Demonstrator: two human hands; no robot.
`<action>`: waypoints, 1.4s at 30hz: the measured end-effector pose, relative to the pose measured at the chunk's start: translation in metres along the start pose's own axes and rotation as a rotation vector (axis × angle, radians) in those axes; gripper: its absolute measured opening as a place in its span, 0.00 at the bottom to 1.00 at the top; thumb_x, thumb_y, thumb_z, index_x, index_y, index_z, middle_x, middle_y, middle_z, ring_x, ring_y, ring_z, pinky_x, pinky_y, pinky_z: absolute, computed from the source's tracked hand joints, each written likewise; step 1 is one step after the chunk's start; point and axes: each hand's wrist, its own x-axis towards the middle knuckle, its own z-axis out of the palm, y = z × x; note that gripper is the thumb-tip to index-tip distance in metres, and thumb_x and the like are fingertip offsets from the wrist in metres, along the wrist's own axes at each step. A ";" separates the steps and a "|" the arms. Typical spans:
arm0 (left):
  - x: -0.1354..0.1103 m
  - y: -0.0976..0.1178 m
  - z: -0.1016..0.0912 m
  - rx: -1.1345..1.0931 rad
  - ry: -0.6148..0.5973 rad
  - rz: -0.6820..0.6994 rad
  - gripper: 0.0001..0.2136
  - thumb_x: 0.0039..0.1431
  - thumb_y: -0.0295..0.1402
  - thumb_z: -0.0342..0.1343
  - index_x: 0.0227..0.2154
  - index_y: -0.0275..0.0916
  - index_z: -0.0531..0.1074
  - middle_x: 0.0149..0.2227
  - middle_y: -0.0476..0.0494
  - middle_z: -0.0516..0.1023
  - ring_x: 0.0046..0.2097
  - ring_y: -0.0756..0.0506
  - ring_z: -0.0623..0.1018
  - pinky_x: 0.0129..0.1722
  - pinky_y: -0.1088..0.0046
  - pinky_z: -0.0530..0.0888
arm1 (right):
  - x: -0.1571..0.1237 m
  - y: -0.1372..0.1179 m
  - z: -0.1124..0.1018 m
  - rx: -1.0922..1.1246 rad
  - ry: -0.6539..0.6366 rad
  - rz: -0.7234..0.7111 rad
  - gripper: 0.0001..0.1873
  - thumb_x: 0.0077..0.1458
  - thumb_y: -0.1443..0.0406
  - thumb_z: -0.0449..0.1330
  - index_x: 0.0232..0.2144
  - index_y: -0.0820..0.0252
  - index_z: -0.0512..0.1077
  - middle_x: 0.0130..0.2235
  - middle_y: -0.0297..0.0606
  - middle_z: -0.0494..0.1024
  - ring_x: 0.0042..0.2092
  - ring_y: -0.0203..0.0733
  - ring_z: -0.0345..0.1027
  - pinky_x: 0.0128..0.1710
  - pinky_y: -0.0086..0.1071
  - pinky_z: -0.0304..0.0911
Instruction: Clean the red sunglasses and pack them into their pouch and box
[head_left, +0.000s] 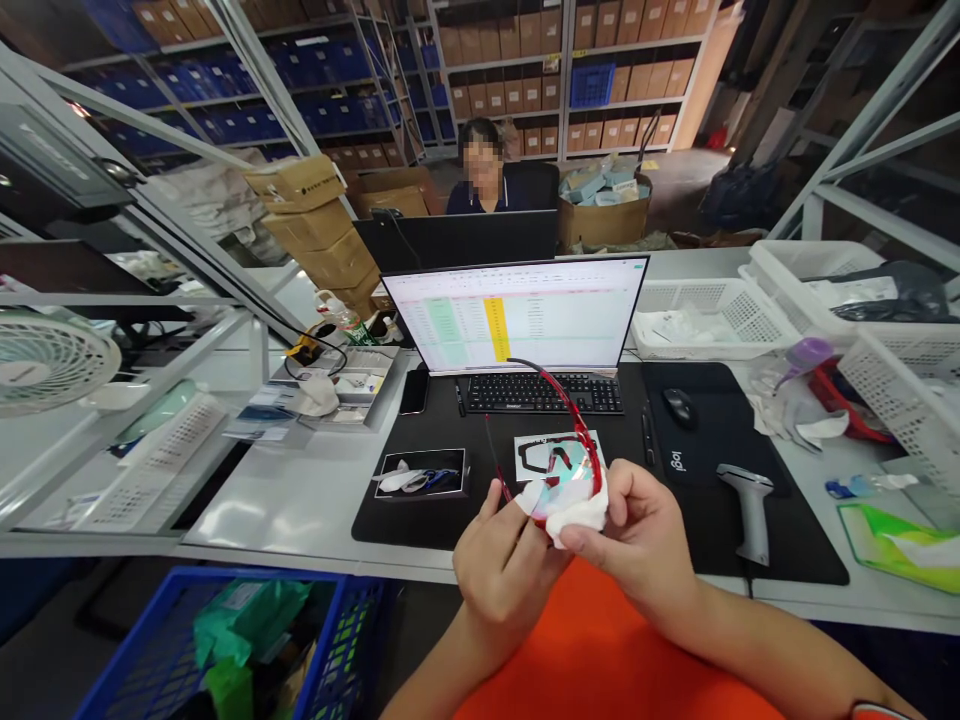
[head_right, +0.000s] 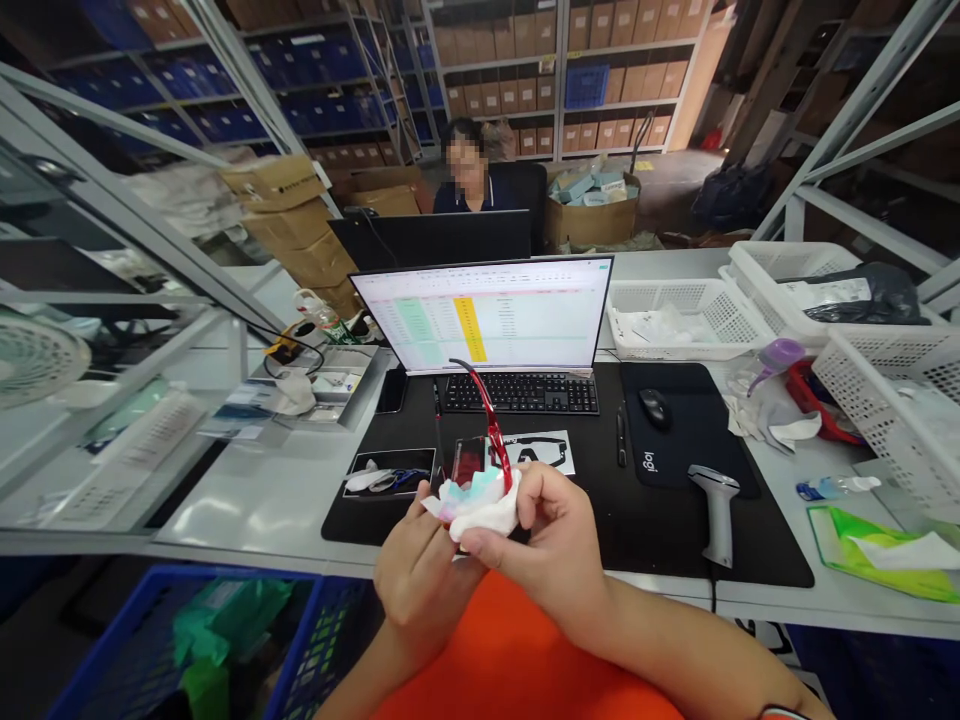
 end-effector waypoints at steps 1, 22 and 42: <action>-0.001 -0.002 0.001 -0.006 0.006 0.016 0.04 0.60 0.30 0.62 0.33 0.35 0.73 0.32 0.41 0.83 0.37 0.47 0.83 0.53 0.62 0.78 | 0.002 0.000 -0.001 0.020 0.016 0.004 0.29 0.42 0.59 0.75 0.21 0.55 0.54 0.22 0.26 0.63 0.24 0.32 0.53 0.23 0.28 0.52; -0.012 -0.007 0.009 0.018 -0.087 0.050 0.08 0.53 0.27 0.64 0.36 0.35 0.74 0.35 0.39 0.85 0.37 0.46 0.84 0.53 0.63 0.79 | 0.031 -0.007 -0.001 0.222 0.085 0.211 0.28 0.44 0.62 0.75 0.24 0.56 0.55 0.24 0.24 0.64 0.26 0.30 0.55 0.27 0.25 0.55; -0.011 -0.027 0.005 -0.083 -0.200 0.227 0.09 0.55 0.26 0.64 0.39 0.31 0.75 0.40 0.34 0.84 0.43 0.43 0.84 0.56 0.62 0.79 | 0.041 -0.006 -0.003 0.427 0.129 0.382 0.33 0.36 0.64 0.77 0.21 0.57 0.51 0.22 0.25 0.65 0.26 0.30 0.56 0.28 0.25 0.55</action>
